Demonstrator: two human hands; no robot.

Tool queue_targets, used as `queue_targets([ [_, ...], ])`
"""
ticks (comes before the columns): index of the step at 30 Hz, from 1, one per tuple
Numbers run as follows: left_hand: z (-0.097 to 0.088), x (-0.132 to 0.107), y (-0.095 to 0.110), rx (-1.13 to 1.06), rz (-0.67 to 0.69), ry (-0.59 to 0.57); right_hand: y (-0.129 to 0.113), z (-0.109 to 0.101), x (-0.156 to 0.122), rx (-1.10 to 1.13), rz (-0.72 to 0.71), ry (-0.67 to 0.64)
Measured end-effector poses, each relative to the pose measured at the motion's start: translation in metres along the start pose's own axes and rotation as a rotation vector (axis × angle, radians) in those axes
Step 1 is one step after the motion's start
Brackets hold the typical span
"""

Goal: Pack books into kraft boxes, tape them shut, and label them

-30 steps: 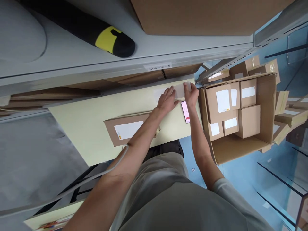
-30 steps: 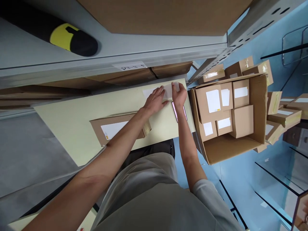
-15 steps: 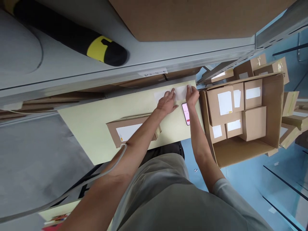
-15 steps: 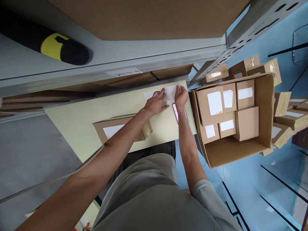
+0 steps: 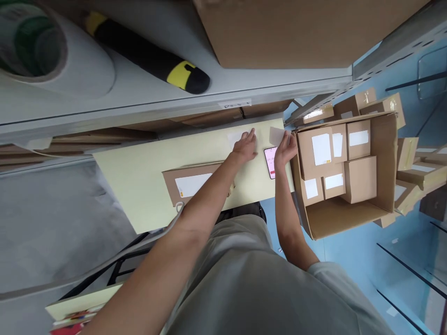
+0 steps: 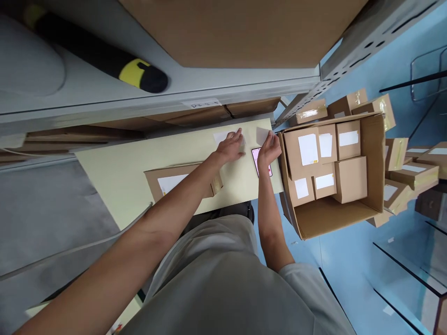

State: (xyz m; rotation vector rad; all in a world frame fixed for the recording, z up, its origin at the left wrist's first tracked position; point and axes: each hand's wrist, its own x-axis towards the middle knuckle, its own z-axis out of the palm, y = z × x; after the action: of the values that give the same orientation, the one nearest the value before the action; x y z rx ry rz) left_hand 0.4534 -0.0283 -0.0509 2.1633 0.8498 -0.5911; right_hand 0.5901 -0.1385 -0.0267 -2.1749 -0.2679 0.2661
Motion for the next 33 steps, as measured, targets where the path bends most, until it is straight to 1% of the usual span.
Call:
queue_targets([
  [2,-0.007,0.001,0.005,-0.160,-0.020,0.025,-0.014,-0.008,-0.012,0.059,-0.025,0.002],
  [4,-0.015,-0.009,0.015,-0.387,-0.039,0.117,-0.028,-0.017,-0.027,0.107,-0.094,-0.021],
  [5,-0.017,-0.019,0.022,-0.523,-0.043,0.181,-0.033,-0.022,-0.035,0.118,-0.144,-0.045],
  [6,-0.019,-0.034,0.030,-0.672,-0.045,0.245,-0.038,-0.028,-0.045,0.117,-0.201,-0.082],
  [8,-0.017,-0.076,0.047,-1.006,-0.045,0.328,-0.044,-0.037,-0.068,0.079,-0.318,-0.201],
  [10,-0.011,-0.125,0.060,-1.337,-0.097,0.312,-0.046,-0.043,-0.095,0.010,-0.417,-0.373],
  [12,-0.002,-0.171,0.065,-1.566,-0.106,0.312,-0.046,-0.047,-0.126,-0.060,-0.498,-0.541],
  [14,0.006,-0.207,0.059,-1.710,-0.118,0.370,-0.047,-0.051,-0.158,-0.111,-0.575,-0.677],
  [15,0.009,-0.221,0.053,-1.756,-0.146,0.408,-0.047,-0.054,-0.174,-0.129,-0.613,-0.733],
  [17,0.013,-0.242,0.036,-1.810,-0.247,0.475,-0.049,-0.062,-0.201,-0.156,-0.675,-0.823],
  [19,0.016,-0.258,0.019,-1.818,-0.329,0.521,-0.053,-0.073,-0.220,-0.171,-0.680,-0.864],
  [20,0.017,-0.265,0.011,-1.807,-0.337,0.542,-0.056,-0.079,-0.226,-0.165,-0.653,-0.860],
  [22,0.019,-0.280,-0.003,-1.756,-0.309,0.592,-0.062,-0.090,-0.231,-0.107,-0.554,-0.835],
  [24,0.022,-0.296,-0.015,-1.677,-0.273,0.616,-0.070,-0.101,-0.229,-0.002,-0.432,-0.846],
  [26,0.023,-0.311,-0.026,-1.597,-0.254,0.604,-0.081,-0.111,-0.224,0.103,-0.320,-0.911],
  [28,0.022,-0.325,-0.035,-1.559,-0.240,0.609,-0.094,-0.119,-0.222,0.172,-0.250,-0.994],
  [31,0.018,-0.343,-0.044,-1.613,-0.222,0.688,-0.115,-0.128,-0.231,0.189,-0.256,-1.088],
  [33,0.015,-0.355,-0.045,-1.677,-0.175,0.689,-0.128,-0.132,-0.244,0.169,-0.298,-1.129],
])
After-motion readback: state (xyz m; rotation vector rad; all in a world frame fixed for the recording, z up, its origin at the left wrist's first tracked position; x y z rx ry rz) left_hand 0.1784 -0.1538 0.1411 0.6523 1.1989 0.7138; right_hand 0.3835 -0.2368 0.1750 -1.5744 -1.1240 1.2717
